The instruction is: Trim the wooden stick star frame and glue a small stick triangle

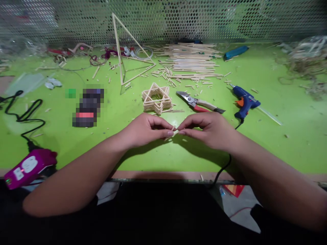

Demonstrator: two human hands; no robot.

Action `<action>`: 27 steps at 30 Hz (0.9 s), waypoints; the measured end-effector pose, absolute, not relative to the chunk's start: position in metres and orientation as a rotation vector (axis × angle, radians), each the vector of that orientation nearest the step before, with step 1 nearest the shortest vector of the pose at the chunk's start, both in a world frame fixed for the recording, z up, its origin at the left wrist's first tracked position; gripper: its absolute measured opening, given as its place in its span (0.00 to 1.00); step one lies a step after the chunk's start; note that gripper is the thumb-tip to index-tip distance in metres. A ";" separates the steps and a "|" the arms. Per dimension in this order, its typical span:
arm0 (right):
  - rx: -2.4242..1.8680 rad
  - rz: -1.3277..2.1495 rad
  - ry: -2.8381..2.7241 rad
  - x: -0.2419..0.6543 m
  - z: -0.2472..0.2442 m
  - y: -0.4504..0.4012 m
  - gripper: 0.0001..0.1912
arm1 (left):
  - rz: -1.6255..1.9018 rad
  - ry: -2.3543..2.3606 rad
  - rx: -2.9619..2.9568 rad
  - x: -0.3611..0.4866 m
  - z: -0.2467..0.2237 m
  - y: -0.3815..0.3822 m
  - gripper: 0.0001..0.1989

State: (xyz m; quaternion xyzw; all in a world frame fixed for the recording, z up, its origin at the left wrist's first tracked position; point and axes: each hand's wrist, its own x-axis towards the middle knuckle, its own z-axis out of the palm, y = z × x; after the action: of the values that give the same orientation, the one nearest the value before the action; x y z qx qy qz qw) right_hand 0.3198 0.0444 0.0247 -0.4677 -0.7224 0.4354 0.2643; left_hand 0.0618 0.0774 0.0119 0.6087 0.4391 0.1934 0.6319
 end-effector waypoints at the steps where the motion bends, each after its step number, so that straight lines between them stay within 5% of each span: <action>1: -1.242 1.167 -1.921 0.318 0.022 0.045 0.06 | 0.437 0.990 1.381 0.064 0.012 0.076 0.13; 6: -1.108 1.115 -1.837 0.311 0.015 0.048 0.07 | 0.454 0.969 1.199 0.072 0.011 0.071 0.17; 12: -1.209 1.307 -1.490 0.311 0.011 0.051 0.23 | 0.582 0.950 1.087 0.077 0.009 0.068 0.19; 19: -1.207 1.377 -1.571 0.313 0.013 0.056 0.18 | 0.651 1.036 1.305 0.077 0.008 0.064 0.17; 27: -1.246 0.931 -1.836 0.310 0.011 0.043 0.08 | 0.785 1.026 1.803 0.079 -0.005 0.065 0.08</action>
State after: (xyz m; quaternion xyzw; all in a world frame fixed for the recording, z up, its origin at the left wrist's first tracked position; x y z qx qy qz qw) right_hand 0.3103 0.0430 0.0112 -0.4831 -0.7120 0.3609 0.3598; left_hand 0.0790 0.0654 -0.0050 0.7278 0.4142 0.3167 0.4454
